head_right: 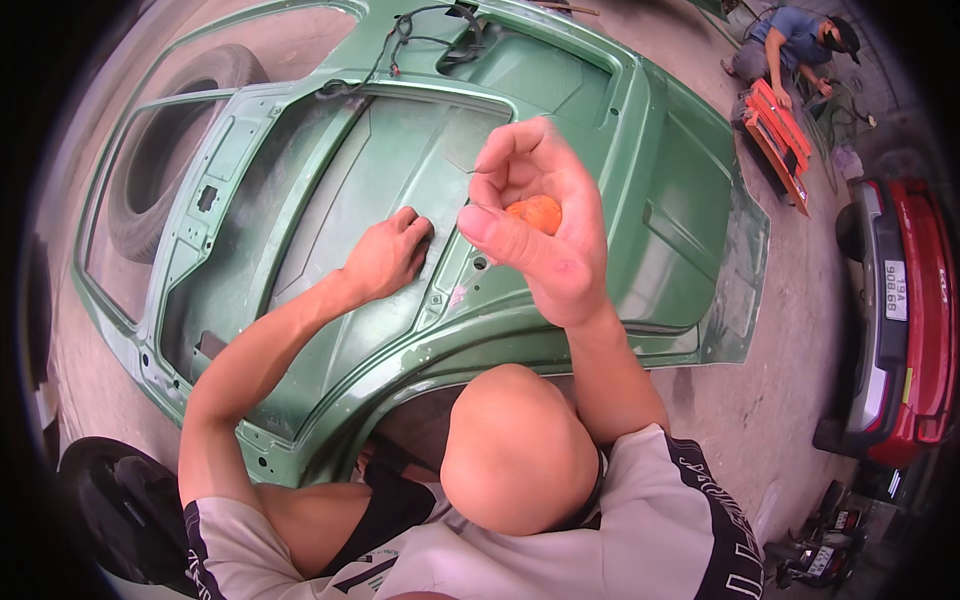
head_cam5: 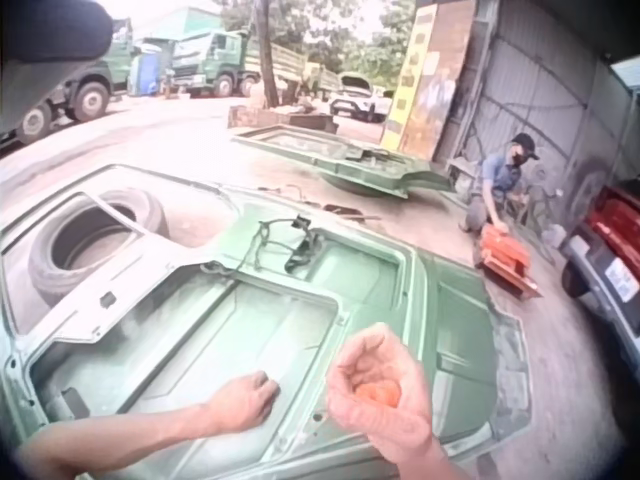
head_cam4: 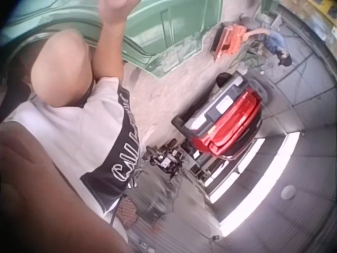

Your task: The person installs components onto a green car door panel, using a screwdriver to secure screws into the metal frame and positioning a wiring harness and internal latch mechanism by hand.

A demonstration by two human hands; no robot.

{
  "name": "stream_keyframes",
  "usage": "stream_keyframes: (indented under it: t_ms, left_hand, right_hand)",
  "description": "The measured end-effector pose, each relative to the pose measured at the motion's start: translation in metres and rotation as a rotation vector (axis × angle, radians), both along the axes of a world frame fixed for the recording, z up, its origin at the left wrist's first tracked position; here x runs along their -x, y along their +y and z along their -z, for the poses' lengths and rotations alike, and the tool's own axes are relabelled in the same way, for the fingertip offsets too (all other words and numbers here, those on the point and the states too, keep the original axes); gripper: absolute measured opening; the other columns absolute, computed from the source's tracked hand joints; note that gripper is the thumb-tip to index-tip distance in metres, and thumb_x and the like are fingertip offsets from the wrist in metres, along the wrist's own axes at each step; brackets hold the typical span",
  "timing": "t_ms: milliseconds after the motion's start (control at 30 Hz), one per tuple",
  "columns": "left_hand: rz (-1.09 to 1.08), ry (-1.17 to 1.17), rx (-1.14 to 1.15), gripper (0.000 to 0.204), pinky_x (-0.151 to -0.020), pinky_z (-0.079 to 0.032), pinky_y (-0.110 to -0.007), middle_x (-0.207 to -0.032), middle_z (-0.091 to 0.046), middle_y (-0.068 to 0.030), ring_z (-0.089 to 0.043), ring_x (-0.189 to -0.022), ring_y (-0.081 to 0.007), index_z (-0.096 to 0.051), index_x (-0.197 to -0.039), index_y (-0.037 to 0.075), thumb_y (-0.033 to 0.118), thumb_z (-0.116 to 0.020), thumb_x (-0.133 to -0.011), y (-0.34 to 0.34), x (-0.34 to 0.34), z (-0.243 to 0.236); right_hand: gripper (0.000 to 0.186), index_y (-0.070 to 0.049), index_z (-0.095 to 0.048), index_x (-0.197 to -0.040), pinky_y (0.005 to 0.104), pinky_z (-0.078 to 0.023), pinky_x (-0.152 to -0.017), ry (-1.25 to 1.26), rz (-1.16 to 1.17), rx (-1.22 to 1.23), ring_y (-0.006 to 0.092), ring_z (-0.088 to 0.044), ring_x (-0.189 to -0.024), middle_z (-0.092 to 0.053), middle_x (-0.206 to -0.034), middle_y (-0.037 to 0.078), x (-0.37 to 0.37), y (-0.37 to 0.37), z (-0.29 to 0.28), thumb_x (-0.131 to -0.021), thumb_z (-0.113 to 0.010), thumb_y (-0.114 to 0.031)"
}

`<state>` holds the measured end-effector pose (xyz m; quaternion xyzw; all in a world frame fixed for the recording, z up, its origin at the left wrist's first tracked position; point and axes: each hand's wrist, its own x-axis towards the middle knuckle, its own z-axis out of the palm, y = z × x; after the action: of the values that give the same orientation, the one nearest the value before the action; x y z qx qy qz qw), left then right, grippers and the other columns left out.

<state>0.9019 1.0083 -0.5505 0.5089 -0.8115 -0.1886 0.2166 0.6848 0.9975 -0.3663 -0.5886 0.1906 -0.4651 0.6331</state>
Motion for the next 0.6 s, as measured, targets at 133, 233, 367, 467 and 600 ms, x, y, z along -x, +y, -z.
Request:
stream_keyframes:
  t_ms: [133,233,367,467,600]
  left_hand:
    - [0.032,-0.175,0.058,0.02,-0.078,-0.055,-0.049,-0.1,-0.057,-0.0214,-0.063,-0.089,-0.0405,-0.054,-0.106,-0.003,0.003,-0.059,-0.087,0.004,0.002,0.003]
    - [0.029,-0.259,0.017,0.021,-0.079,-0.056,-0.049,-0.102,-0.057,-0.0232,-0.063,-0.093,-0.0409,-0.053,-0.107,-0.003,0.001,-0.057,-0.086,0.007,0.005,-0.005]
    - [0.02,-0.314,-0.036,0.022,-0.079,-0.056,-0.05,-0.1,-0.057,-0.0226,-0.063,-0.088,-0.0405,-0.054,-0.106,-0.003,0.003,-0.06,-0.086,0.0,0.002,-0.014]
    - [-0.019,-0.275,-0.136,0.023,-0.079,-0.056,-0.047,-0.097,-0.061,-0.0214,-0.066,-0.084,-0.0395,-0.058,-0.103,-0.005,0.004,-0.064,-0.083,-0.01,0.006,-0.029]
    - [-0.171,-0.026,-0.289,0.023,-0.078,-0.057,-0.041,-0.091,-0.071,-0.0191,-0.071,-0.082,-0.0322,-0.068,-0.1,-0.006,0.003,-0.064,-0.079,-0.017,-0.019,-0.038]
  right_hand:
    - [0.038,-0.002,-0.051,-0.118,0.0292,-0.043,-0.067,-0.244,-0.018,-0.004,0.0139,-0.05,-0.074,-0.054,-0.099,0.008,0.017,-0.017,-0.018,-0.084,-0.068,0.001]
    - [0.032,-0.002,-0.053,-0.119,0.0325,-0.046,-0.075,-0.225,0.032,-0.164,0.0198,-0.051,-0.087,-0.052,-0.105,0.012,0.046,-0.051,-0.011,-0.089,-0.062,-0.001]
    - [0.02,-0.001,-0.055,-0.112,0.0347,-0.047,-0.076,-0.4,-0.104,-0.56,0.0213,-0.052,-0.085,-0.053,-0.104,0.014,0.102,-0.13,0.037,-0.093,-0.058,-0.006]
    - [0.011,-0.001,-0.055,-0.101,0.0367,-0.048,-0.076,-0.494,0.021,-0.778,0.0223,-0.052,-0.084,-0.054,-0.102,0.015,0.14,-0.182,0.069,-0.097,-0.056,-0.012]
    - [0.019,-0.003,-0.051,-0.092,0.0379,-0.048,-0.077,-0.439,0.167,-0.684,0.0221,-0.051,-0.082,-0.053,-0.098,0.013,0.151,-0.218,0.082,-0.099,-0.059,-0.018]
